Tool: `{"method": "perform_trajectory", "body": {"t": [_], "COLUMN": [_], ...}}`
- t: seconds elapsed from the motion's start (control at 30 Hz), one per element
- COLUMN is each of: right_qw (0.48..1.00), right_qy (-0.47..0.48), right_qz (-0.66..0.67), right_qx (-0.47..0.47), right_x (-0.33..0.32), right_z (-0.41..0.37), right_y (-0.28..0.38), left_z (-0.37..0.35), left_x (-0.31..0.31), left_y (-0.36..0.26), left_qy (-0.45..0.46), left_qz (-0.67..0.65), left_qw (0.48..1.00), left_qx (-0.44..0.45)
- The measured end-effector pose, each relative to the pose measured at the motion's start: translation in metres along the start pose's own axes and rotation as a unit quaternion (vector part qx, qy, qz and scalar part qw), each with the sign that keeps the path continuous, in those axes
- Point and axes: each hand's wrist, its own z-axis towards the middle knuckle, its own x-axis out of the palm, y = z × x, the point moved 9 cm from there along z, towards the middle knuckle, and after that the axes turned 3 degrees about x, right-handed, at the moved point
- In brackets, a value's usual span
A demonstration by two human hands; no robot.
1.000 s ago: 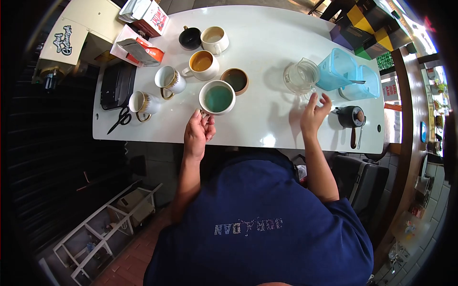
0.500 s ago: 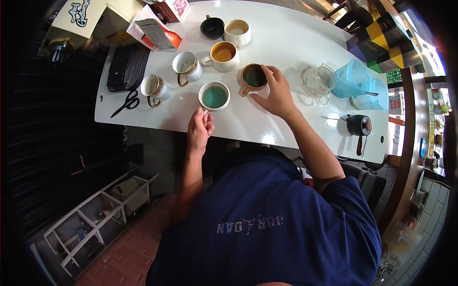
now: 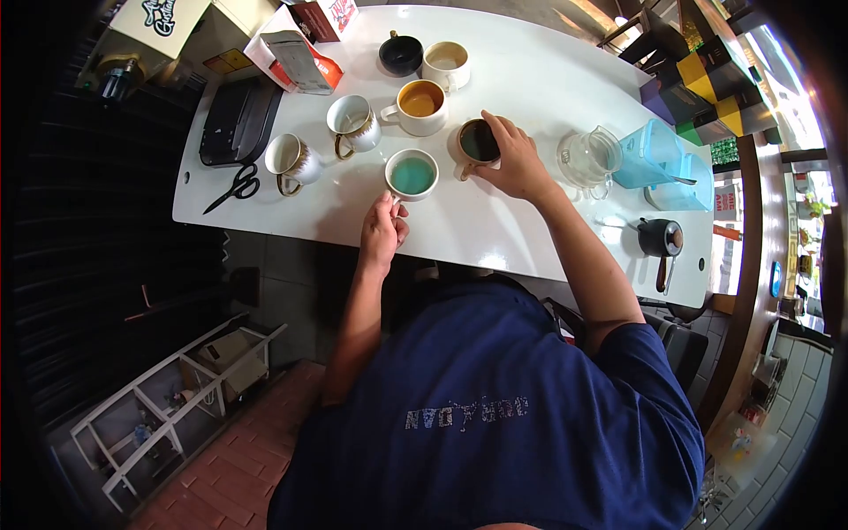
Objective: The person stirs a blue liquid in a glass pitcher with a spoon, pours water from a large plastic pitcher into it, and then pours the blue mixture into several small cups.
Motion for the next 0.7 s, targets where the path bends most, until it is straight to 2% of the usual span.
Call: {"method": "perform_trajectory", "body": {"t": [0.17, 0.7], "right_qw": [0.998, 0.998], "right_qy": [0.035, 0.048], "right_qz": [0.004, -0.025], "right_qx": [-0.049, -0.043], "right_x": [-0.005, -0.015], "right_z": [0.005, 0.019], "right_y": [-0.005, -0.028], "left_z": [0.008, 0.029], "left_x": [0.008, 0.021], "left_y": [0.002, 0.009], "left_qy": [0.018, 0.007], "left_qz": [0.004, 0.019], "left_qw": [1.0, 1.0], "left_qx": [0.011, 0.0]}}
